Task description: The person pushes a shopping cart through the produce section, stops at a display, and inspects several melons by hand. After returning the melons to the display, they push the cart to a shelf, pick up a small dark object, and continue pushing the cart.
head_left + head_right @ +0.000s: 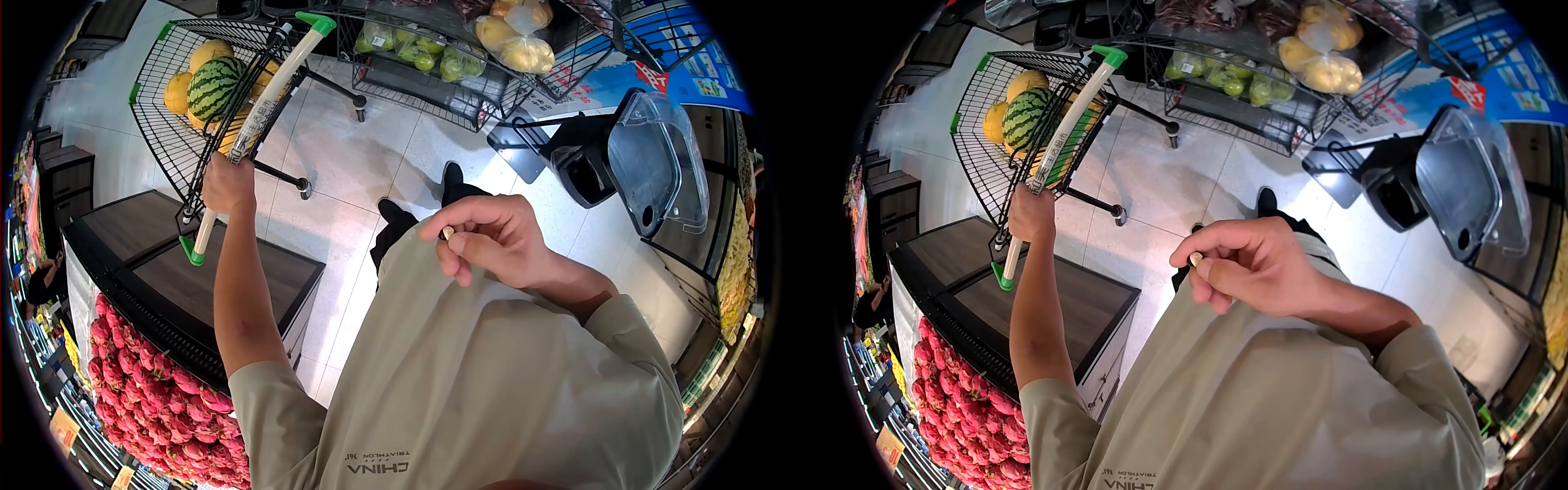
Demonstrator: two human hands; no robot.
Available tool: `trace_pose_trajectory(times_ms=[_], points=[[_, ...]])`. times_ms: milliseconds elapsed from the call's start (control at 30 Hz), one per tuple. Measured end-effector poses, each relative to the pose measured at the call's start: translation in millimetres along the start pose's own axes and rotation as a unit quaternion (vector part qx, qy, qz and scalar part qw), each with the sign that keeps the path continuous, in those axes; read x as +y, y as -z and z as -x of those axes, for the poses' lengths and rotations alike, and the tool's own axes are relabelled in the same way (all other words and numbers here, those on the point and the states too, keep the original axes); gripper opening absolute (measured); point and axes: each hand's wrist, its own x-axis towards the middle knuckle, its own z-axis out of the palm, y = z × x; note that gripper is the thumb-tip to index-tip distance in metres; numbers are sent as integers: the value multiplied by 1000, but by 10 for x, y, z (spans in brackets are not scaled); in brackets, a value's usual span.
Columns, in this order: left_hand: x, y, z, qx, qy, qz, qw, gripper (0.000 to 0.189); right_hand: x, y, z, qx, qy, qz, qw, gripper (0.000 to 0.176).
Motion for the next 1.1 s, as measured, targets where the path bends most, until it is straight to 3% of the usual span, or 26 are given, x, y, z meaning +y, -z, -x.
trace_pose_trajectory(times_ms=[533,667,833,933,1100], points=[[-36,15,21,-20,-13,-8,1000,26,153,138,-163,46,17,14,999,19],[-76,-15,-13,-45,-7,-20,999,28,844,995,-431,252,-37,50,966,18],[-63,29,-17,-56,-8,-28,998,27,1757,2368,141,528,-101,-9,843,17],[-68,45,-9,-64,-7,-20,998,24,1958,2754,759,610,-94,-105,780,15],[-22,146,-35,-115,8,-32,993,26,2130,3065,1375,687,-138,-94,707,4]])
